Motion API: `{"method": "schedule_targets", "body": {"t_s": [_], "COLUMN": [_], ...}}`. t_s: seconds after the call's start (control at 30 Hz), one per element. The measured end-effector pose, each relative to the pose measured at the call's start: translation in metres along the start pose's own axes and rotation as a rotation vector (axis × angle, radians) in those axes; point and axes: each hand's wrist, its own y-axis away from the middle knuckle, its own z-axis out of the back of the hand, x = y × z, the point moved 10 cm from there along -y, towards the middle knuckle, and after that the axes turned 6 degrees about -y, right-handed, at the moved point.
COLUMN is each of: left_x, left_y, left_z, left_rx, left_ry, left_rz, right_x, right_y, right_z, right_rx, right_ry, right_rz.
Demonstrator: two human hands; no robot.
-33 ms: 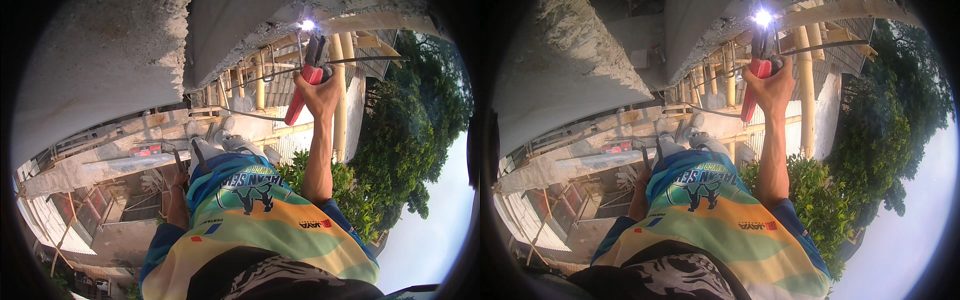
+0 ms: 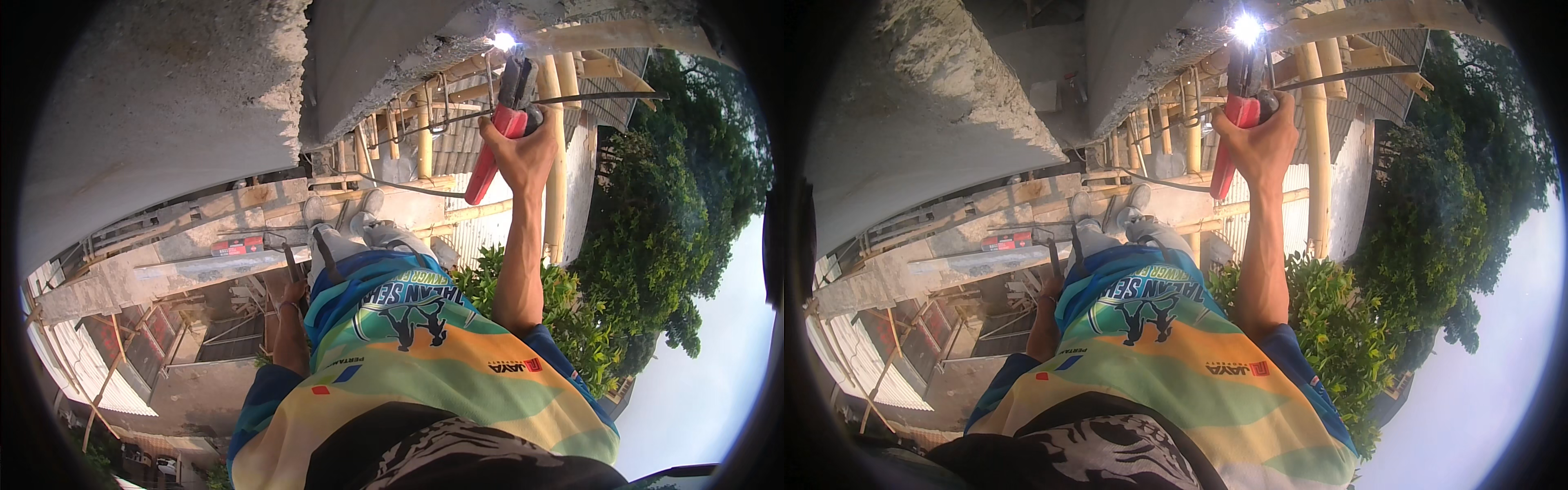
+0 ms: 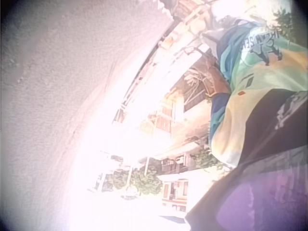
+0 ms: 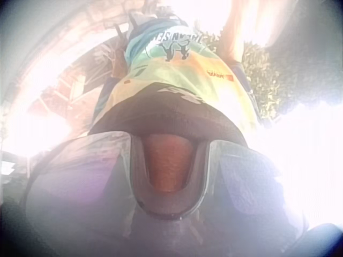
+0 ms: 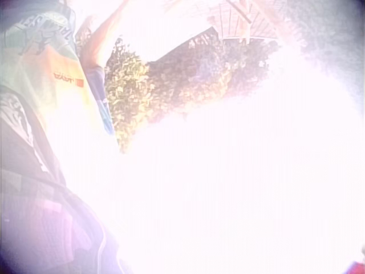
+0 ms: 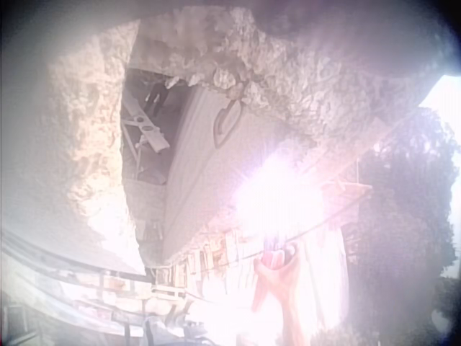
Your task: The person welds steel rods to a concrete structure using a handheld welding torch. They position the rods against the structure, strike an arc, and weld the joints while standing on bamboo scaffolding.
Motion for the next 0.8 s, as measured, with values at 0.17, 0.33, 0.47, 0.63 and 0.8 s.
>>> {"method": "schedule_targets", "body": {"t_s": [0.17, 0.33, 0.47, 0.63, 0.8], "left_x": [0.007, 0.012, 0.014, 0.012, 0.011], "left_y": [0.003, -0.010, -0.018, -0.016, -0.015], "left_z": [0.000, 0.002, -0.004, -0.006, 0.001], "left_rx": [0.035, 0.041, 0.075, 0.058, 0.019], "left_ry": [0.232, 0.327, 0.335, 0.306, 0.262], "left_rz": [0.087, 0.135, 0.136, 0.090, 0.084], "right_x": [0.000, 0.000, 0.000, 0.001, 0.000], "right_y": [-0.001, -0.005, -0.005, -0.006, -0.007], "right_z": [-0.001, -0.002, -0.002, -0.003, -0.002], "right_rx": [0.000, -0.002, -0.003, -0.006, -0.017], "right_ry": [0.026, -0.013, -0.006, -0.015, -0.022], "right_rz": [-0.003, 0.009, 0.017, 0.045, 0.052]}}
